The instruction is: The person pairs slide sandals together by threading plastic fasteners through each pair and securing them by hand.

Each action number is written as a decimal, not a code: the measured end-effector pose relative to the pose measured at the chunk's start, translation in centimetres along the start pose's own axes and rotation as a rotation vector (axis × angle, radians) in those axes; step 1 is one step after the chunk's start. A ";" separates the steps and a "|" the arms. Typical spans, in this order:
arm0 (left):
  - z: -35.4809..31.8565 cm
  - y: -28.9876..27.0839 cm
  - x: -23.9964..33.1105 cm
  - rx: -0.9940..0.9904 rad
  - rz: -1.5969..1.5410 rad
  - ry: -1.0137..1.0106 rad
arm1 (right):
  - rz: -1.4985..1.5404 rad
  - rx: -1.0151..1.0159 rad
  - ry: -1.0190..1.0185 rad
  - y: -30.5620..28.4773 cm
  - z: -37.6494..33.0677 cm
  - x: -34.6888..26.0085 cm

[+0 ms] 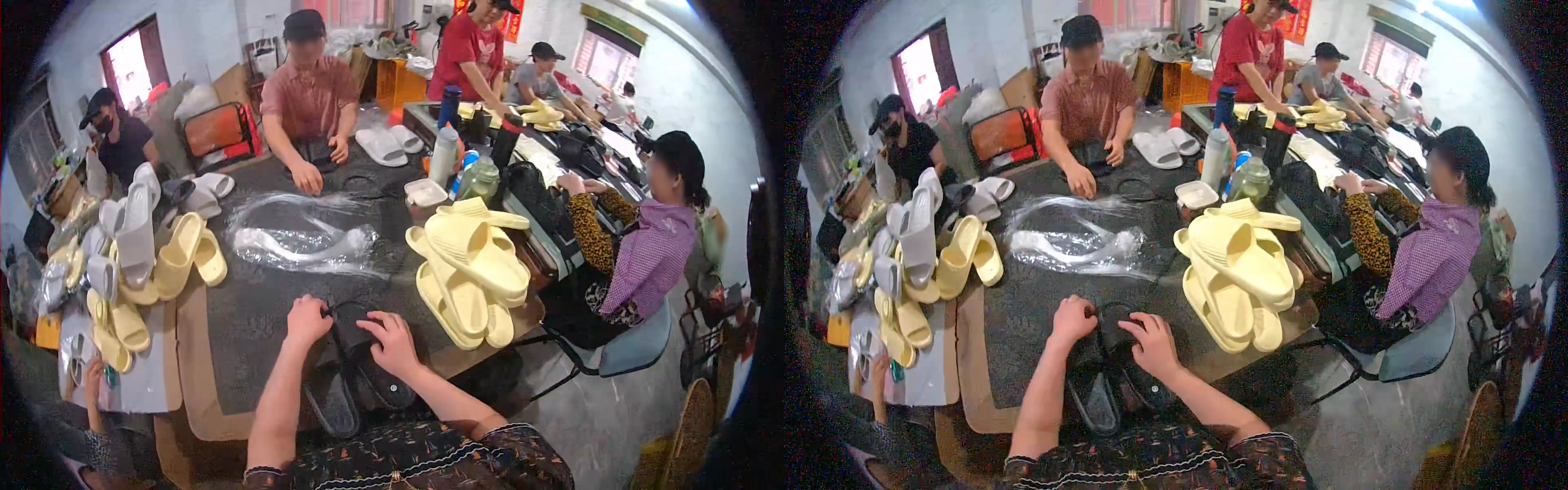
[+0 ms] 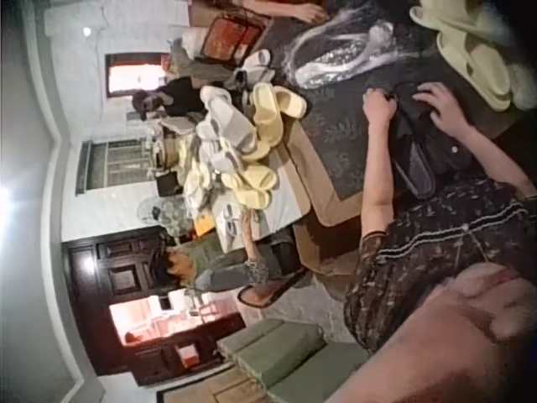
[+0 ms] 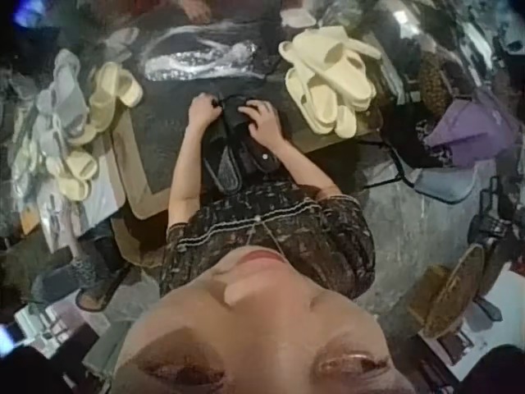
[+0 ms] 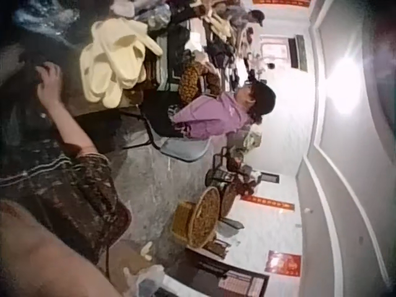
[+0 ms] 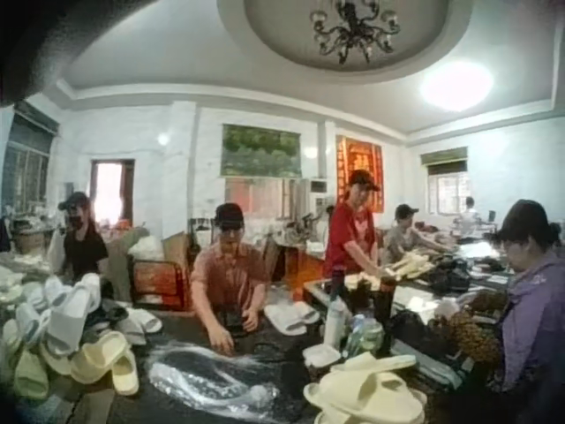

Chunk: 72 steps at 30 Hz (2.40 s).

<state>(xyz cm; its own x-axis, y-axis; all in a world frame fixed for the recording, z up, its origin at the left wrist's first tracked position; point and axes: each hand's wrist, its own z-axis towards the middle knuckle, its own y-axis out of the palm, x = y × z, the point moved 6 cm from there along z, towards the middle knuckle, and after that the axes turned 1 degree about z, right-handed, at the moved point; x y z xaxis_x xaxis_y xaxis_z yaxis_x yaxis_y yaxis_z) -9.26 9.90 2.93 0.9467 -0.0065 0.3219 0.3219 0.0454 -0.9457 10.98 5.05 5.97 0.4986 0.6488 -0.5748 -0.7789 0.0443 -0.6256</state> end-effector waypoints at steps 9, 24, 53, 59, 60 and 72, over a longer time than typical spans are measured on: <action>-1.3 -0.5 0.1 0.022 -0.224 -0.079 | -0.004 0.035 0.048 -0.4 0.1 0.2; -2.2 -3.8 0.9 0.370 -0.429 -0.015 | 0.187 -0.028 0.064 -1.4 0.6 -0.5; -3.1 -0.7 -0.9 0.491 -0.977 -0.190 | 0.530 -0.080 0.281 7.0 7.1 2.7; -3.0 0.6 -1.9 0.501 -1.124 -0.214 | 0.485 -0.115 0.297 7.2 7.1 2.6; -3.1 0.7 -1.9 0.500 -1.124 -0.214 | 0.483 -0.084 0.254 7.1 7.2 2.5; -2.8 1.5 -2.2 0.473 -1.055 -0.181 | 0.516 -0.085 0.256 7.8 7.0 2.9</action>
<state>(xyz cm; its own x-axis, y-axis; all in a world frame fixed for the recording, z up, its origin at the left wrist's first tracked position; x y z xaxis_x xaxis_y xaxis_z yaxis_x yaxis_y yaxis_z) -10.87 7.18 0.69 0.1850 -0.1224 0.9751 0.8762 0.4699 -0.1073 3.68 12.61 3.08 0.1472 0.3654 -0.9191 -0.9175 -0.2967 -0.2649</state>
